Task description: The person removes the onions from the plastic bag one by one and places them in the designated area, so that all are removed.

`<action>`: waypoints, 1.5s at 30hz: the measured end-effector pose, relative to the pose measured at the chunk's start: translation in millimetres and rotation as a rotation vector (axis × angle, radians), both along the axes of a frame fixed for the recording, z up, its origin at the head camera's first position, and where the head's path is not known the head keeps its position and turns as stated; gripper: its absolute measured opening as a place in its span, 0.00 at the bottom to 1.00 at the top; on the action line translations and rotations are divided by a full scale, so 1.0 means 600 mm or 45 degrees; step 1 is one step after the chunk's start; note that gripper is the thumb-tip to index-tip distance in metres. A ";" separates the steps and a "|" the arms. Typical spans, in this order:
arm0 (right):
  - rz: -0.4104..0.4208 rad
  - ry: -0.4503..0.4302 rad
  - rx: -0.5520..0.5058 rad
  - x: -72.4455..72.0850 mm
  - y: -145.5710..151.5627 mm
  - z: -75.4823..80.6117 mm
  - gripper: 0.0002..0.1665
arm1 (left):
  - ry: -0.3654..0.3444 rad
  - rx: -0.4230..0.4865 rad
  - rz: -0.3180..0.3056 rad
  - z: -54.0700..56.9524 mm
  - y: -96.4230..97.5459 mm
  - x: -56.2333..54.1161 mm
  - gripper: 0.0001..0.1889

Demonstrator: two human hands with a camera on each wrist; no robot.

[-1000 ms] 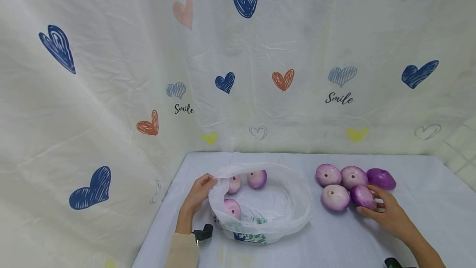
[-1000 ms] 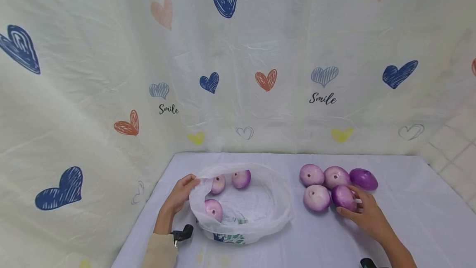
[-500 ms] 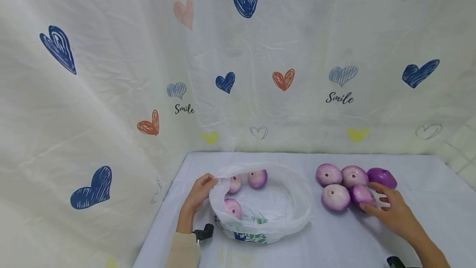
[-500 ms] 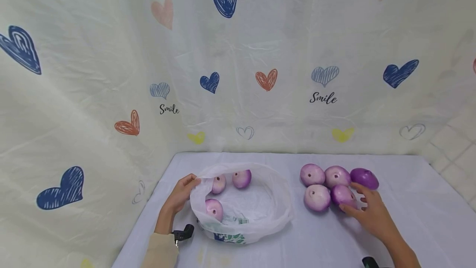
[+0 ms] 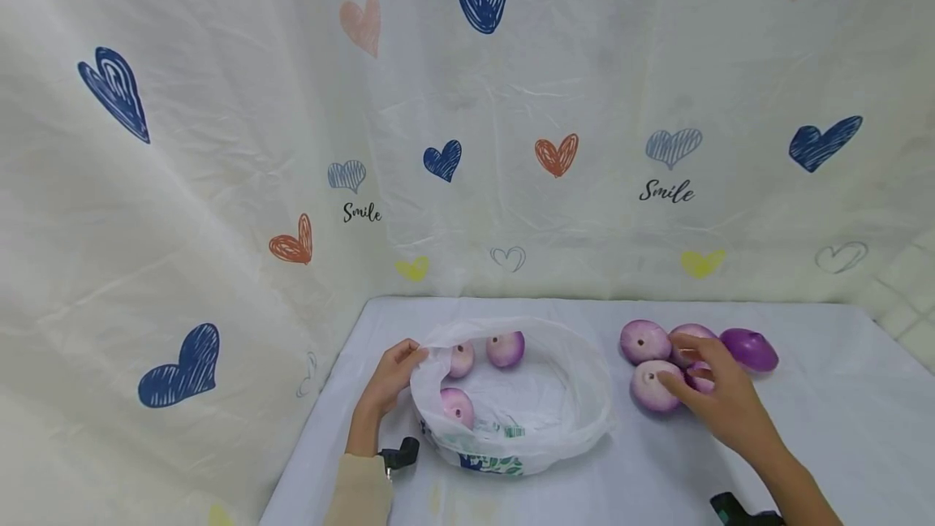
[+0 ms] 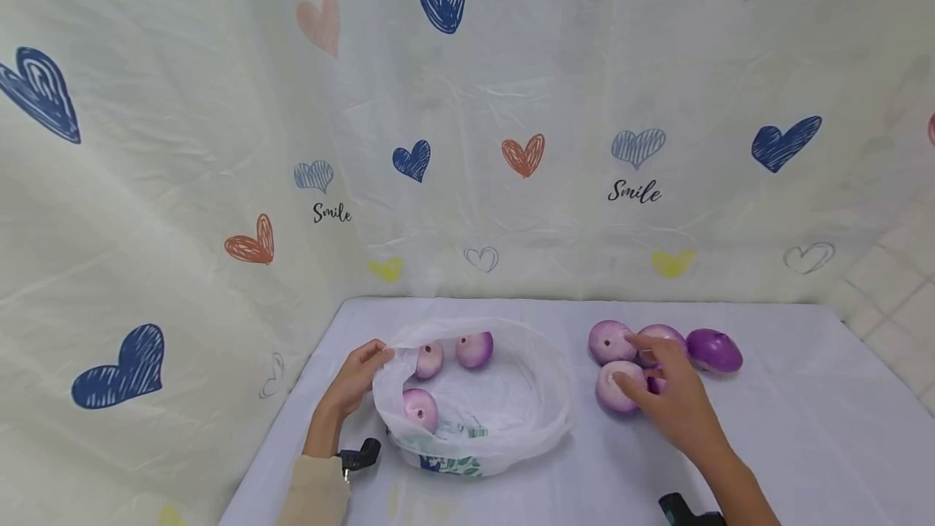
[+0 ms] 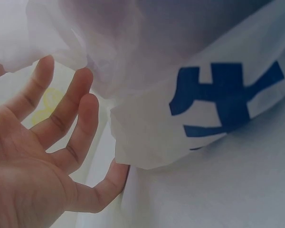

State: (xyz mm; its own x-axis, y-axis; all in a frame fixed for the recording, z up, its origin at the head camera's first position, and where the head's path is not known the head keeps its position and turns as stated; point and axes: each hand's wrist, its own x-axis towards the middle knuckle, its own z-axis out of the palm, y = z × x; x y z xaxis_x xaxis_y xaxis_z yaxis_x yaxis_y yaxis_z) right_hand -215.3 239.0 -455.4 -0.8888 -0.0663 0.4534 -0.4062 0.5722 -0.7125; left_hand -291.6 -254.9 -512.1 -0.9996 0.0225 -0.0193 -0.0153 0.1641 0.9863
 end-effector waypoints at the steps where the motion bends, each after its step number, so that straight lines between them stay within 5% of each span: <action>1: 0.031 0.017 -0.018 0.000 -0.017 0.002 0.30 | 0.001 -0.002 0.000 0.000 -0.001 0.000 0.10; 16: 0.434 -0.049 -0.150 -0.018 -0.213 -0.009 0.26 | -0.014 -0.017 -0.002 0.001 0.000 0.002 0.10; 25: 0.567 -0.147 -0.155 -0.027 -0.291 -0.012 0.27 | 0.000 -0.018 0.003 -0.002 -0.002 0.002 0.10; 36: 0.686 -0.305 -0.104 -0.034 -0.356 -0.040 0.31 | 0.003 0.011 -0.012 -0.002 0.003 0.000 0.10; 45: 0.757 -0.323 -0.041 -0.048 -0.391 -0.072 0.31 | 0.000 -0.002 0.006 -0.002 0.002 0.000 0.10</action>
State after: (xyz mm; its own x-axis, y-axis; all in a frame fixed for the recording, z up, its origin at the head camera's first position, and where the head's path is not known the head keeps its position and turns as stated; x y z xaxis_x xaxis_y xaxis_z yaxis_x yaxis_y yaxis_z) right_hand -243.9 4.5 -498.8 -0.7843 -0.5704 0.2441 -0.4640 0.2782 -0.8410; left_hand -291.7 -253.9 -513.5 -0.9997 0.0177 -0.0193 -0.0161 0.1653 0.9861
